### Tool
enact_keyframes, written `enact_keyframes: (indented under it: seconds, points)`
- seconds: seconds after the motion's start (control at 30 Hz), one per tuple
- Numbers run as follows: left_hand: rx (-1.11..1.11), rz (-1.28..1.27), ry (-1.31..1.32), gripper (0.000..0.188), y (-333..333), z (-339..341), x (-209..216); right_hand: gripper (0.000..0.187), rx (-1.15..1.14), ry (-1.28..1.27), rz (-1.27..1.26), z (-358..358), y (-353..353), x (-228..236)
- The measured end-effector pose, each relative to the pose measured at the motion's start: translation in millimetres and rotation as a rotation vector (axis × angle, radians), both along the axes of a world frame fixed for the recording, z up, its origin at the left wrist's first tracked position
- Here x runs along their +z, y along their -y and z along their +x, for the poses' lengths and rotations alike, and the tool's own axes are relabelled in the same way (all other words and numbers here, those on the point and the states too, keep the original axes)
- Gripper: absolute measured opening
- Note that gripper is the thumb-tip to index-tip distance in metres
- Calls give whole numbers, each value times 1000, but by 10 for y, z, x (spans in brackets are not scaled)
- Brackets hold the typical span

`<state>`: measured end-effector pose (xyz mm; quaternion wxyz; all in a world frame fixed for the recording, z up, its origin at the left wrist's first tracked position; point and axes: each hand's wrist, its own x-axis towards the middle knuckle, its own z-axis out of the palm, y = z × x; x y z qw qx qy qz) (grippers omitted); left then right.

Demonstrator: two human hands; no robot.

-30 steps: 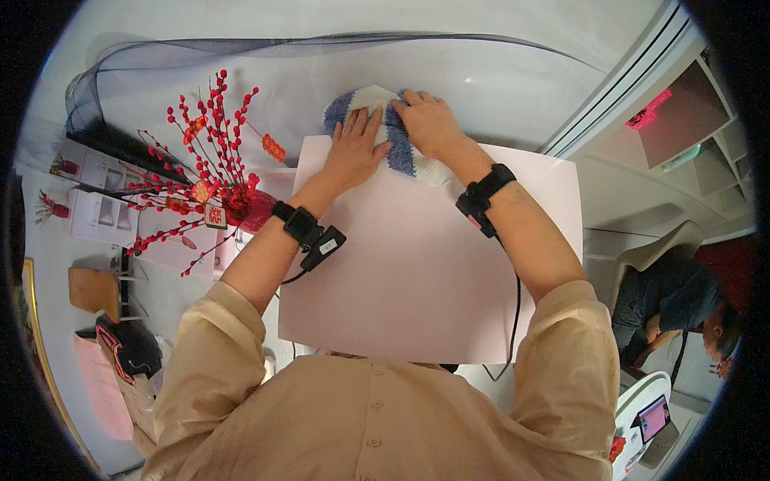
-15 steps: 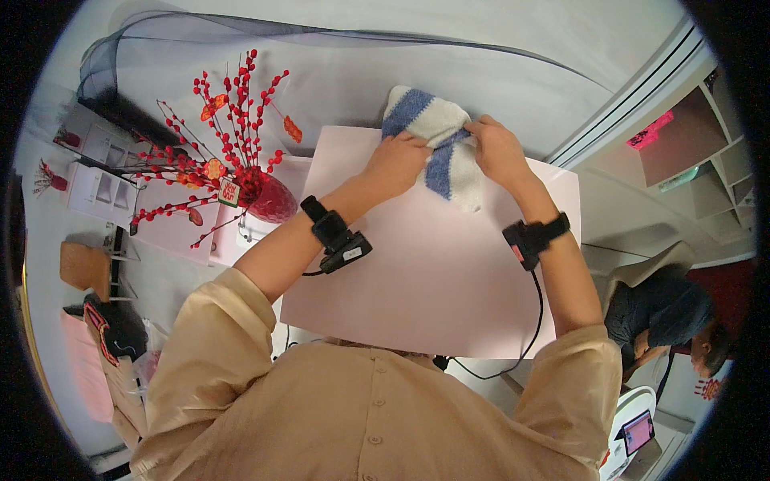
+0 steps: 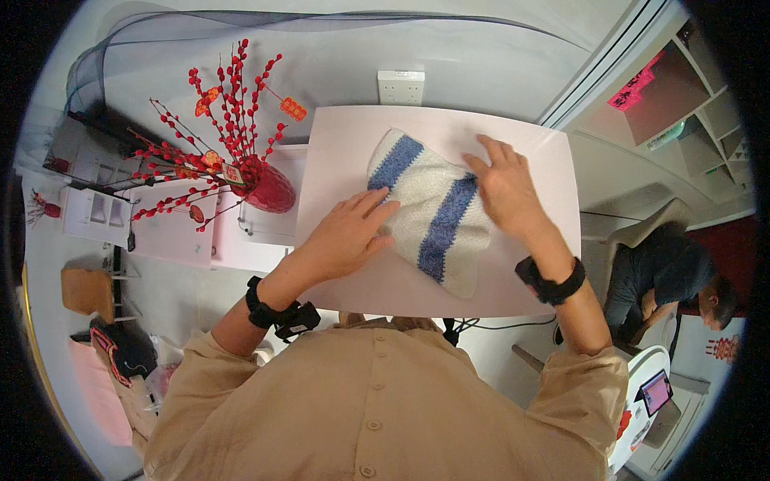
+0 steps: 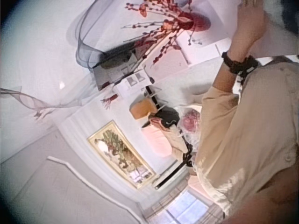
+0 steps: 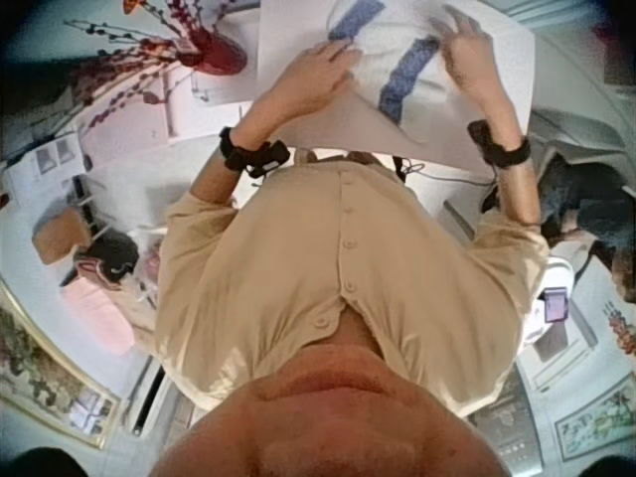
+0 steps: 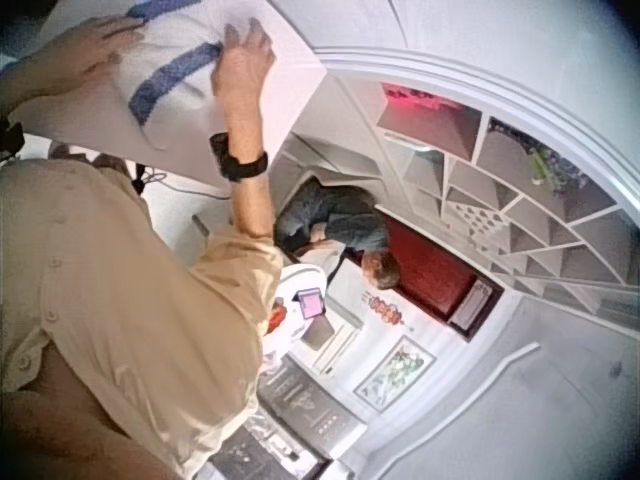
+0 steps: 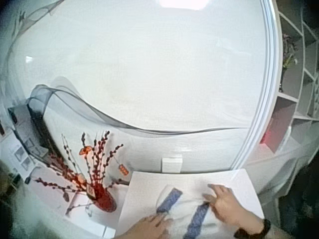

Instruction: The person wipes a red vase by hand with a cloth, then wipes the top surface of a white cabinet. The person then wipes another vase containing purple and yellow flowers before picking up, wiping, and rearranging several pink boxes on the cabinet and shelves.

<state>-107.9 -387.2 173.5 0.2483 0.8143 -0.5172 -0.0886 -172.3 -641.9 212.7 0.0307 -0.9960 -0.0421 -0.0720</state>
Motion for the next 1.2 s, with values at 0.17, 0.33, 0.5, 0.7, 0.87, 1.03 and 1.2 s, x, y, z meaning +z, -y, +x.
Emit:
enact_keyframes:
  seconds: [0.17,0.33,0.5,0.7,0.87,1.03,1.2]
  points:
    - [35,-7,274,51,131,22,-238,50,3,-346,224,-119,-590,-283]
    - [18,68,236,64,65,140,-477,62,-119,-355,33,-83,-801,-519]
    - [5,228,196,72,-381,-2,-342,69,136,-249,88,-184,-1175,-731]
    - [106,469,289,77,-447,382,-412,64,266,-206,155,414,-1317,-804]
    - [82,385,210,72,205,976,-508,64,98,-199,123,887,-761,-856]
    - [-69,387,396,49,1143,950,-818,69,-120,-300,134,590,-11,-714]
    - [-246,386,382,62,1503,197,-507,65,-151,-326,127,-247,412,-720]
